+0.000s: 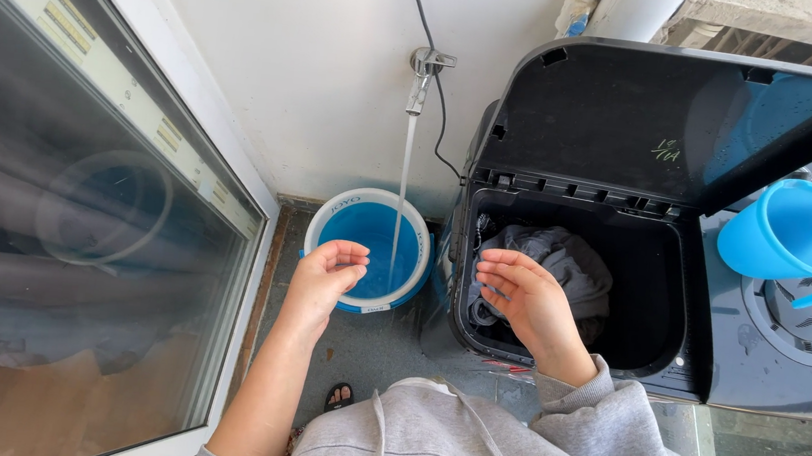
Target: The person loads clothes into a top-loading washing machine, adds detergent, and pours water from a bucket into the machine. They repeat the process with additional garments from a blue laundry bag.
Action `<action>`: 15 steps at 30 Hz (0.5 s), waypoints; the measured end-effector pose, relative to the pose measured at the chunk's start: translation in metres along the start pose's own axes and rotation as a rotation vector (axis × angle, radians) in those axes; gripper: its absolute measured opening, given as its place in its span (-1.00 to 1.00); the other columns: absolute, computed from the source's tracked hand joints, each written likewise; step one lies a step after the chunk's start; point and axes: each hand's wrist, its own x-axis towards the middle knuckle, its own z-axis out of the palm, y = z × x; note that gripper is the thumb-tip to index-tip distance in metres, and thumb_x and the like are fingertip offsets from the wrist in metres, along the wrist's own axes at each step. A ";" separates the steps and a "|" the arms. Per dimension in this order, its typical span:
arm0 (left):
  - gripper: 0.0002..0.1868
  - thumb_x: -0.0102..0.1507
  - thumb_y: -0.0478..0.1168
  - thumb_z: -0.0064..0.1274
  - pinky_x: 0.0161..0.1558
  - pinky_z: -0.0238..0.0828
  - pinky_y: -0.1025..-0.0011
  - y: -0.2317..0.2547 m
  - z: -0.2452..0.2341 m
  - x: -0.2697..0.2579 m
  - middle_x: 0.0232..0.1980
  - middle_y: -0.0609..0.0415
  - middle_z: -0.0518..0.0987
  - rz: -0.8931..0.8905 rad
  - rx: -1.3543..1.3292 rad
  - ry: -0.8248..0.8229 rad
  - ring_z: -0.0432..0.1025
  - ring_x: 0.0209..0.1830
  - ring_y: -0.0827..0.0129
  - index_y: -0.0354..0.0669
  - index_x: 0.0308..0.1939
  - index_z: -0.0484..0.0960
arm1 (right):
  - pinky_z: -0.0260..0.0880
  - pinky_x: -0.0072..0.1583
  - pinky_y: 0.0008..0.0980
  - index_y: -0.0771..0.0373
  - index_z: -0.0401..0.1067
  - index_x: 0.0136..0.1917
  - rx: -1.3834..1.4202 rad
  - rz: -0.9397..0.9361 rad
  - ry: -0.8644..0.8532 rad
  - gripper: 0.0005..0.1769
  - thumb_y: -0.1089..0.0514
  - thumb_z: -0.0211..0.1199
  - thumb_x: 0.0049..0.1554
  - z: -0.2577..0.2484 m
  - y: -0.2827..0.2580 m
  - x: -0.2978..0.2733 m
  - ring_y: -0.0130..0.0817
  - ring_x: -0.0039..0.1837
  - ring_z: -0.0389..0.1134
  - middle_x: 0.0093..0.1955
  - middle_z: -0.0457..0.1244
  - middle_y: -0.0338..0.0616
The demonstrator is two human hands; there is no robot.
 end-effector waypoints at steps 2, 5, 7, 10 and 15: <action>-0.68 0.18 -0.52 0.11 -0.09 0.50 0.49 0.004 -0.004 -0.005 -0.08 -0.08 0.64 0.009 0.000 0.009 0.48 -0.16 0.39 -0.22 -0.02 0.71 | 0.41 0.16 -0.19 0.44 0.47 0.21 0.000 0.002 -0.009 -0.67 0.32 0.03 0.24 0.002 0.004 0.003 -0.22 0.07 0.43 0.00 0.39 0.08; -0.71 0.18 -0.53 0.11 -0.12 0.48 0.52 0.005 -0.009 -0.009 -0.13 -0.07 0.65 0.013 0.006 0.018 0.47 -0.20 0.41 -0.23 -0.06 0.72 | 0.39 0.16 -0.19 0.42 0.48 0.20 -0.008 0.011 -0.024 -0.68 0.32 0.03 0.24 0.006 0.009 0.005 -0.22 0.07 0.43 0.01 0.39 0.07; -0.72 0.18 -0.53 0.10 -0.13 0.49 0.53 0.002 -0.013 -0.009 -0.15 -0.06 0.65 0.010 0.014 0.023 0.46 -0.22 0.42 -0.23 -0.07 0.73 | 0.38 0.16 -0.20 0.41 0.48 0.19 -0.014 0.020 -0.032 -0.69 0.31 0.03 0.24 0.012 0.009 0.004 -0.24 0.07 0.42 0.01 0.40 0.05; -0.75 0.18 -0.51 0.09 -0.15 0.47 0.57 -0.005 -0.021 -0.007 -0.19 0.00 0.65 0.022 0.022 0.023 0.44 -0.23 0.47 -0.20 -0.15 0.75 | 0.37 0.16 -0.19 0.43 0.48 0.20 -0.011 0.028 -0.037 -0.69 0.32 0.03 0.25 0.022 0.009 0.000 -0.23 0.06 0.42 0.01 0.39 0.06; -0.79 0.15 -0.45 -0.03 -0.17 0.49 0.50 -0.014 -0.032 -0.002 -0.41 0.00 0.58 -0.017 -0.012 0.073 0.44 -0.33 0.42 -0.18 -0.44 0.71 | 0.36 0.18 -0.15 0.45 0.47 0.21 -0.013 0.036 -0.050 -0.68 0.32 0.02 0.25 0.029 0.019 0.007 -0.18 0.07 0.41 0.02 0.39 0.11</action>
